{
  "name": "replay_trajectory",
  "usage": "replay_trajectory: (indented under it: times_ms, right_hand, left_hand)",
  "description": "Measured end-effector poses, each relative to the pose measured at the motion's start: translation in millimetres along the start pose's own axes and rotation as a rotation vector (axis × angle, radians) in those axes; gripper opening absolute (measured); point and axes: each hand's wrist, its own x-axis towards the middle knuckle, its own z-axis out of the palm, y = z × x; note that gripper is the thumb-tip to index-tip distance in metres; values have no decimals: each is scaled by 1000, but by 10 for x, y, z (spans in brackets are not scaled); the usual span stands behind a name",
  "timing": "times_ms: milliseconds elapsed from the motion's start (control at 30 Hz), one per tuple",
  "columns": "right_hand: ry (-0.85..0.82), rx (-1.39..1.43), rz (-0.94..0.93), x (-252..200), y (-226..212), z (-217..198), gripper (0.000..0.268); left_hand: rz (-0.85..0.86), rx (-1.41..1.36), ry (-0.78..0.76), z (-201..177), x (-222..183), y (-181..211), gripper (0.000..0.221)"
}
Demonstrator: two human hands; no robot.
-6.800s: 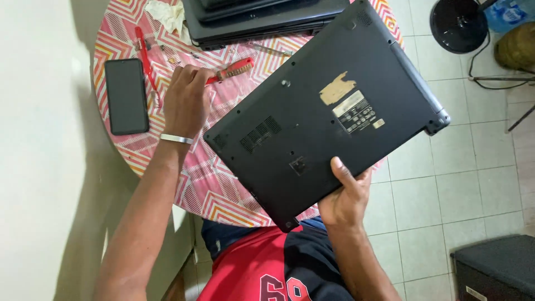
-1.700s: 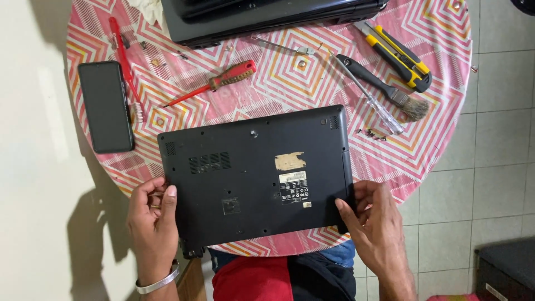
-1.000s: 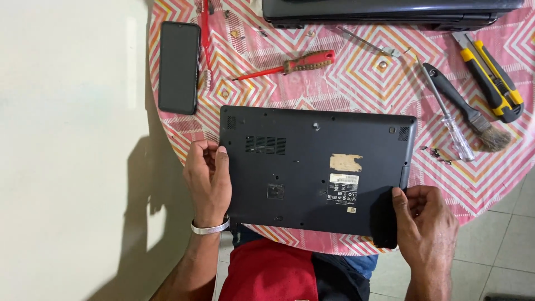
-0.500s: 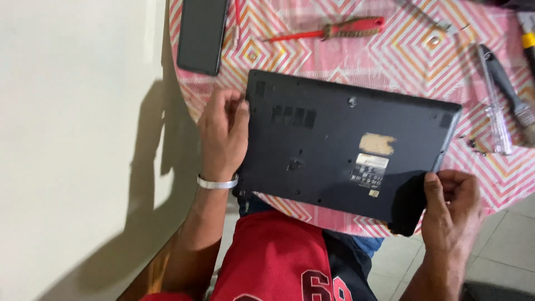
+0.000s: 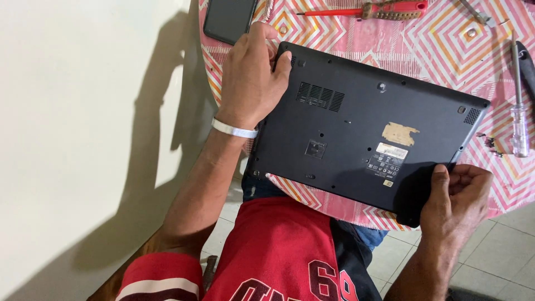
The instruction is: Disassembling a laptop by removing screws from the back panel, prying the case open, and cleaning the internal hardware with a brush.
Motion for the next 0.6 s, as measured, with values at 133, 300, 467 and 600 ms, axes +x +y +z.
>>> replay_trajectory:
  times_ms: [133,300,467,600]
  right_hand:
    - [-24,19,-2,3,-153,-17,30]
    - [72,-127,-295,66,-535,-10,45]
    - [18,-115,-787,501,-776,195,42]
    - [-157,-116,-902,888,-958,353,30]
  left_hand:
    - [-1,-122,-103,-486,-528,110,16]
    - [-307,-30,-398,-611,-1533,53,56]
    - [-299,-64,-214,-535,-1756,142,56]
    - [-379,-356,-178,-474,-1721,57,44]
